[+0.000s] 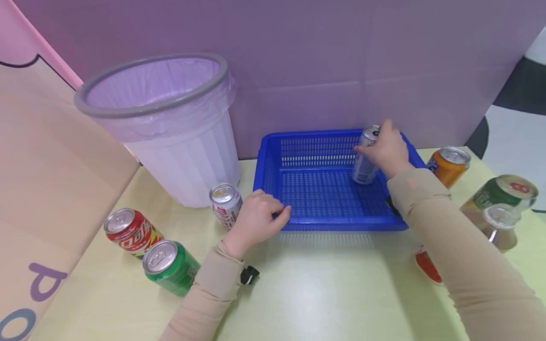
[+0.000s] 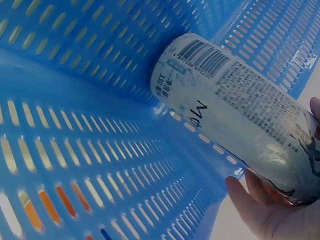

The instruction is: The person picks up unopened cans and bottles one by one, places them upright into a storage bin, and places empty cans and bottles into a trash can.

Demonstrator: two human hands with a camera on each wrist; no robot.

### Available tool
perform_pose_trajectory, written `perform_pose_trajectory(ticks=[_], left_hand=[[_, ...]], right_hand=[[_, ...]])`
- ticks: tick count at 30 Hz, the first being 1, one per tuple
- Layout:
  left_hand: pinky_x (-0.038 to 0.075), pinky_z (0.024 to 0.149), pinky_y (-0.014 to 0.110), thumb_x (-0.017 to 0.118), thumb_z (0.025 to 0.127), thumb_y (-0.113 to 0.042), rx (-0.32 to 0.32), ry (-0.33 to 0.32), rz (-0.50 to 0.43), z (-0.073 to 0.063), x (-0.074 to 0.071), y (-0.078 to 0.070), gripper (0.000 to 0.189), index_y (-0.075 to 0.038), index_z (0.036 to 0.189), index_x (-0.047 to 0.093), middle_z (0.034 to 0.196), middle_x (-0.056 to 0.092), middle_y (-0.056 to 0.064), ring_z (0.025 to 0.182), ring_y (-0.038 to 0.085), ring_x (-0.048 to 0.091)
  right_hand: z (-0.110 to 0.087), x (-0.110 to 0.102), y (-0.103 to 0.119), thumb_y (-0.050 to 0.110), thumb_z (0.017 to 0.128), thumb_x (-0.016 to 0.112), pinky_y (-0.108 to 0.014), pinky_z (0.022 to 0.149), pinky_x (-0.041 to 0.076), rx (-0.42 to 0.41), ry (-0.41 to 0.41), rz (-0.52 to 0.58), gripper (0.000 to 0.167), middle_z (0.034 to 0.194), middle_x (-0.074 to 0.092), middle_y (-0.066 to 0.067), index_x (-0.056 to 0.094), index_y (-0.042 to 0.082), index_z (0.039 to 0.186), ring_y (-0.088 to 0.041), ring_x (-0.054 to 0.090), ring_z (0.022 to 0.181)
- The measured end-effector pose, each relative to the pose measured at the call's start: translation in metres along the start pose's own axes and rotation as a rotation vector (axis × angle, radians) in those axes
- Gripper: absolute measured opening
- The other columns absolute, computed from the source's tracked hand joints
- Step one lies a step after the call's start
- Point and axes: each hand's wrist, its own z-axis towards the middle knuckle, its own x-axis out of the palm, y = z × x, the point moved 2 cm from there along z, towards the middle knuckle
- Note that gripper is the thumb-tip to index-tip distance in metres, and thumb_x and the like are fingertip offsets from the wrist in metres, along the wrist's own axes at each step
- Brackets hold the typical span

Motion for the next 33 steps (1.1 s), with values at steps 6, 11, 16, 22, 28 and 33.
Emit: perform_pose_trajectory(ticks=[6, 11, 16, 22, 28, 33], left_hand=[[0.035, 0.058, 0.026, 0.058, 0.085, -0.018, -0.008, -0.001, 0.001, -0.001, 0.000, 0.001, 0.042, -0.015, 0.046, 0.044, 0.045, 0.040, -0.007, 0.045, 0.008, 0.033], [0.035, 0.057, 0.026, 0.059, 0.085, -0.017, -0.004, -0.005, 0.000, -0.001, 0.000, 0.001, 0.042, -0.015, 0.046, 0.043, 0.044, 0.039, -0.007, 0.045, 0.007, 0.032], [0.034, 0.057, 0.026, 0.058, 0.085, -0.018, -0.005, -0.002, -0.004, -0.001, 0.001, 0.001, 0.042, -0.015, 0.046, 0.043, 0.045, 0.038, -0.007, 0.045, 0.007, 0.032], [0.035, 0.058, 0.026, 0.058, 0.085, -0.018, -0.006, -0.004, -0.001, -0.001, 0.001, 0.001, 0.042, -0.015, 0.046, 0.044, 0.045, 0.039, -0.007, 0.045, 0.007, 0.033], [0.034, 0.058, 0.026, 0.058, 0.085, -0.018, -0.005, 0.003, 0.000, 0.000, -0.001, 0.001, 0.042, -0.015, 0.046, 0.044, 0.045, 0.039, -0.006, 0.045, 0.007, 0.033], [0.034, 0.058, 0.026, 0.058, 0.086, -0.018, -0.007, 0.008, -0.004, 0.000, 0.001, 0.000, 0.042, -0.015, 0.046, 0.044, 0.045, 0.039, -0.007, 0.045, 0.007, 0.033]], right_hand=[[0.000, -0.004, 0.005, 0.039, 0.086, 0.062, -0.061, 0.090, 0.038, 0.022, 0.054, -0.074, 0.082, 0.127, 0.038, -0.039, 0.021, -0.009, 0.138, -0.052, 0.044, 0.112], [-0.001, -0.007, 0.009, 0.039, 0.088, 0.057, -0.061, 0.092, 0.038, 0.014, 0.068, -0.081, 0.079, 0.127, 0.037, -0.041, 0.023, -0.012, 0.137, -0.053, 0.043, 0.113], [-0.003, -0.011, 0.013, 0.042, 0.091, 0.051, -0.061, 0.094, 0.037, 0.030, 0.074, -0.056, 0.078, 0.130, 0.035, -0.040, 0.022, -0.012, 0.138, -0.052, 0.041, 0.115], [-0.008, -0.019, 0.025, 0.049, 0.092, 0.045, -0.063, 0.099, 0.031, 0.057, 0.138, -0.008, 0.083, 0.142, 0.022, -0.038, 0.011, -0.004, 0.147, -0.054, 0.031, 0.125], [-0.015, -0.023, 0.034, 0.050, 0.092, 0.044, -0.064, 0.102, 0.025, 0.060, 0.189, -0.029, 0.083, 0.145, 0.012, -0.039, 0.009, -0.001, 0.149, -0.056, 0.020, 0.131], [-0.019, -0.025, 0.037, 0.048, 0.092, 0.046, -0.062, 0.107, 0.018, 0.024, 0.148, -0.085, 0.080, 0.146, 0.014, -0.038, 0.016, -0.002, 0.148, -0.053, 0.014, 0.134]])
